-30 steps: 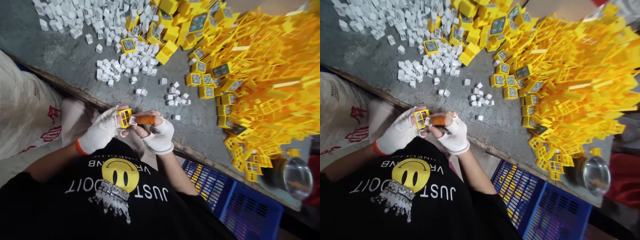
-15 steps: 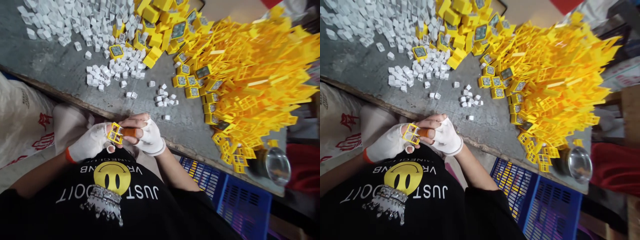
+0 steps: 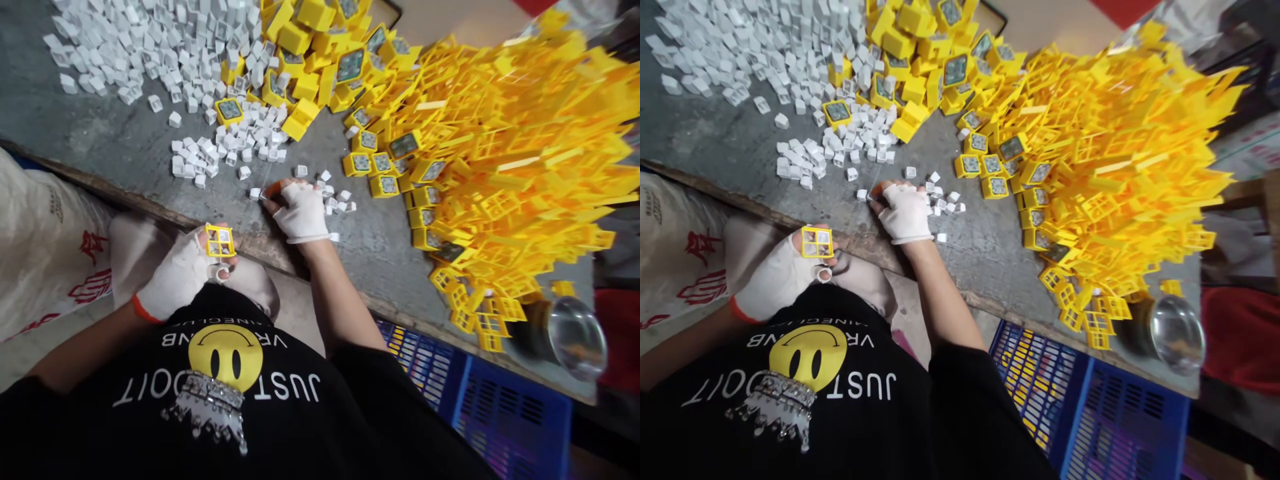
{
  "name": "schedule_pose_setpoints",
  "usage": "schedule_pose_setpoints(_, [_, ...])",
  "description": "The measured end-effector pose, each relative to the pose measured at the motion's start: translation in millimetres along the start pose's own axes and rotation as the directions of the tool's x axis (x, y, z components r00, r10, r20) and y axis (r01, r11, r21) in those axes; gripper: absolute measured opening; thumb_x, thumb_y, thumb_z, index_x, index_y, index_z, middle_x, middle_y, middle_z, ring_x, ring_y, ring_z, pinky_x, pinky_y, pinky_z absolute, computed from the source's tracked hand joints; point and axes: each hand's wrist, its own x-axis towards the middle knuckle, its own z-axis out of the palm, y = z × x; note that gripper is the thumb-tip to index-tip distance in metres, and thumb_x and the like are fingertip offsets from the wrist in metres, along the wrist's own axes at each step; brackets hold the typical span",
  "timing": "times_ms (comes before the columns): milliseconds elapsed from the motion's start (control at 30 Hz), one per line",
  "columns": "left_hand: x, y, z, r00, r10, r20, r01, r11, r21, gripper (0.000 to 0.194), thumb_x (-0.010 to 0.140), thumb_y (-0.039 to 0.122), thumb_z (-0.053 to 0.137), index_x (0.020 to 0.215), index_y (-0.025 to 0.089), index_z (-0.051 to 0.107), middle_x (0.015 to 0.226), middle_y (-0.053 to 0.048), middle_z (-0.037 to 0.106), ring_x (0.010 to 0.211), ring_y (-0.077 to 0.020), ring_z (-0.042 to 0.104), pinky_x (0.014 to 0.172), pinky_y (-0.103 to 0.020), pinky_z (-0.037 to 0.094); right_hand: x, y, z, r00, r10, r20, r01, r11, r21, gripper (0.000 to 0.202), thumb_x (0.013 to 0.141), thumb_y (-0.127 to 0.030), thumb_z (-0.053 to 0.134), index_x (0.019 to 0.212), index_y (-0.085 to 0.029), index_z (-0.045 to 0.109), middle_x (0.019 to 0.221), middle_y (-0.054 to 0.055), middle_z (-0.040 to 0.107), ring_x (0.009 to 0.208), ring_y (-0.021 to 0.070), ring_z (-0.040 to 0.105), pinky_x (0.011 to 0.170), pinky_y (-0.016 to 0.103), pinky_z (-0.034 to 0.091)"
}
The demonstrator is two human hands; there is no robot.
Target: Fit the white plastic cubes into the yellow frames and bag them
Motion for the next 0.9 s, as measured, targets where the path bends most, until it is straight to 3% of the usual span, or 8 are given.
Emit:
schedule_pose_setpoints(100, [0, -2, 0.5, 0.998, 0.056, -0.026, -0.055, 0.998, 0.039, 0.037, 0.094, 0.038, 0.08, 0.127, 0.022, 0.073, 0.102, -0.007, 0.078, 0.082, -0.0214, 0.075, 0.063, -0.028, 0.057, -18, -18, -6, 0.989, -0.126, -0.082, 0.136, 0.982, 0.133, 0.02, 0.099, -0.041, 0.067, 0.102, -0.025, 0.077, 0.103, 0.009, 0.083, 0.103, 0.0318, 0.075, 0.098, 0.053, 0.054])
schedule_pose_setpoints(200, [1, -6, -0.4, 0.995, 0.095, -0.012, -0.094, 0.993, 0.065, 0.041, 0.091, 0.036, 0.084, 0.129, 0.023, 0.075, 0.113, -0.009, 0.079, 0.084, -0.0219, 0.076, 0.063, -0.029, 0.059, -52, -48, -11, 0.931, -0.32, -0.173, 0.362, 0.866, 0.344, 0.027, 0.105, -0.05, 0.064, 0.102, -0.027, 0.078, 0.106, 0.006, 0.085, 0.098, 0.0255, 0.076, 0.093, 0.046, 0.056])
schedule_pose_setpoints(367, [0, -10, -8.2, 0.992, 0.125, 0.012, -0.125, 0.99, 0.059, 0.033, 0.089, 0.034, 0.087, 0.12, 0.023, 0.079, 0.119, -0.009, 0.08, 0.086, -0.0182, 0.075, 0.066, -0.026, 0.06, -85, -82, -4, 0.876, -0.413, -0.25, 0.483, 0.74, 0.469, 0.029, 0.111, -0.044, 0.056, 0.107, -0.026, 0.078, 0.112, 0.006, 0.085, 0.098, 0.0218, 0.075, 0.09, 0.042, 0.057])
schedule_pose_setpoints(467, [-1, -10, -13.8, 0.997, 0.08, 0.008, -0.08, 0.996, 0.033, 0.033, 0.086, 0.037, 0.089, 0.114, 0.023, 0.079, 0.109, -0.007, 0.079, 0.084, -0.0191, 0.075, 0.063, -0.026, 0.06, -76, -68, -4, 0.87, -0.461, -0.174, 0.492, 0.787, 0.373, 0.034, 0.111, -0.048, 0.052, 0.116, -0.029, 0.079, 0.129, 0.006, 0.081, 0.11, 0.0237, 0.074, 0.094, 0.044, 0.058])
schedule_pose_setpoints(600, [-2, -8, -13.8, 0.998, 0.058, -0.026, -0.058, 0.998, 0.022, 0.042, 0.087, 0.044, 0.088, 0.121, 0.023, 0.076, 0.103, -0.007, 0.077, 0.085, -0.0235, 0.077, 0.063, -0.03, 0.061, -31, -32, -5, 0.978, -0.187, -0.096, 0.198, 0.974, 0.11, 0.03, 0.103, -0.039, 0.059, 0.124, -0.028, 0.076, 0.135, 0.009, 0.078, 0.122, 0.0321, 0.069, 0.103, 0.053, 0.054])
schedule_pose_setpoints(733, [-4, -5, -8.4, 0.991, 0.118, -0.066, -0.116, 0.993, 0.031, 0.043, 0.085, 0.04, 0.089, 0.12, 0.021, 0.074, 0.1, -0.006, 0.076, 0.083, -0.0219, 0.077, 0.063, -0.028, 0.061, 7, -21, 3, 0.998, -0.002, 0.06, 0.004, 0.999, -0.039, 0.029, 0.089, -0.03, 0.072, 0.116, -0.022, 0.076, 0.115, 0.014, 0.082, 0.116, 0.0381, 0.07, 0.103, 0.058, 0.051])
schedule_pose_setpoints(800, [-5, -4, -7.1, 0.989, 0.136, -0.062, -0.134, 0.99, 0.034, 0.04, 0.085, 0.037, 0.089, 0.117, 0.02, 0.074, 0.1, -0.006, 0.076, 0.084, -0.0214, 0.077, 0.063, -0.027, 0.06, 6, -28, 3, 0.997, -0.046, 0.067, 0.047, 0.999, -0.008, 0.022, 0.092, -0.03, 0.069, 0.111, -0.022, 0.077, 0.109, 0.013, 0.082, 0.109, 0.0354, 0.072, 0.1, 0.054, 0.051])
schedule_pose_setpoints(900, [-4, -4, -9.6, 0.995, 0.086, -0.047, -0.085, 0.996, 0.029, 0.032, 0.092, 0.039, 0.082, 0.112, 0.016, 0.072, 0.097, -0.008, 0.076, 0.078, -0.0201, 0.075, 0.059, -0.026, 0.058, -15, -42, -7, 0.941, -0.338, -0.02, 0.337, 0.929, 0.154, 0.023, 0.103, -0.034, 0.059, 0.114, -0.026, 0.077, 0.112, 0.009, 0.082, 0.106, 0.027, 0.074, 0.095, 0.045, 0.052])
